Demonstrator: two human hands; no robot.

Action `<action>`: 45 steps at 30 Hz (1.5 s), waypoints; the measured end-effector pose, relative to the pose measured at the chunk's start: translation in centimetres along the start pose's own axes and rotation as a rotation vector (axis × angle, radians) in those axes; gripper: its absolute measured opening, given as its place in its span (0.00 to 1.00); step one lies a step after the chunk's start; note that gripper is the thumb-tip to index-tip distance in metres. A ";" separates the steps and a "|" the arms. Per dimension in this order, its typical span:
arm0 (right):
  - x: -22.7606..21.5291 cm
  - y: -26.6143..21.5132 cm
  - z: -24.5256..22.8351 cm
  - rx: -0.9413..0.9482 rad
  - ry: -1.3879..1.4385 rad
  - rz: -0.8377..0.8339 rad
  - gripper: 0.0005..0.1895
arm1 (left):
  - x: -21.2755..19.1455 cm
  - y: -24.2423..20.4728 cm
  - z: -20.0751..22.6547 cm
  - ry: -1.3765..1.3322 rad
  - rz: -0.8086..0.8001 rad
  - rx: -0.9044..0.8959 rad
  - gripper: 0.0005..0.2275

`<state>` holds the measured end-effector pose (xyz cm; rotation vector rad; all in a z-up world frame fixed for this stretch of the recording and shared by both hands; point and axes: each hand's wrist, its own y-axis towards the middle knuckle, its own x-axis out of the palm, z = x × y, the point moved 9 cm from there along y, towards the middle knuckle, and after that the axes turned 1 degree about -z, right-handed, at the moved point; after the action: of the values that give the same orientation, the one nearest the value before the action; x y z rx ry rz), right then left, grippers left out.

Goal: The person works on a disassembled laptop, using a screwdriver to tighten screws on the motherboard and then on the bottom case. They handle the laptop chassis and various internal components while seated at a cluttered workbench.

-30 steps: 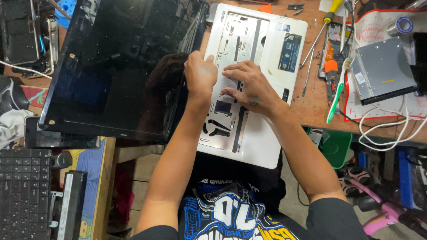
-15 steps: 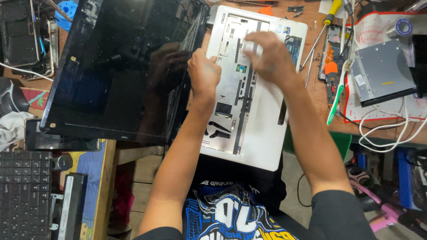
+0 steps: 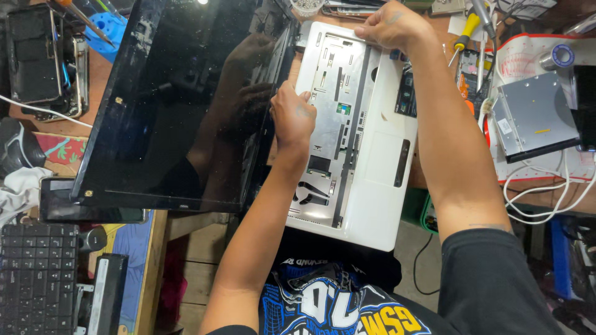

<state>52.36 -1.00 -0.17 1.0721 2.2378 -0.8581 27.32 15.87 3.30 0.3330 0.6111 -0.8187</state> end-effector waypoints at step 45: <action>-0.1 -6.3 -3.1 -0.300 -0.200 0.253 0.27 | -1.6 -1.9 0.9 -0.012 -0.075 0.044 0.13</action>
<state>46.81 -1.92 3.99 1.0467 1.9380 -0.4820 25.35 15.13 4.92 0.3464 0.5985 -0.9067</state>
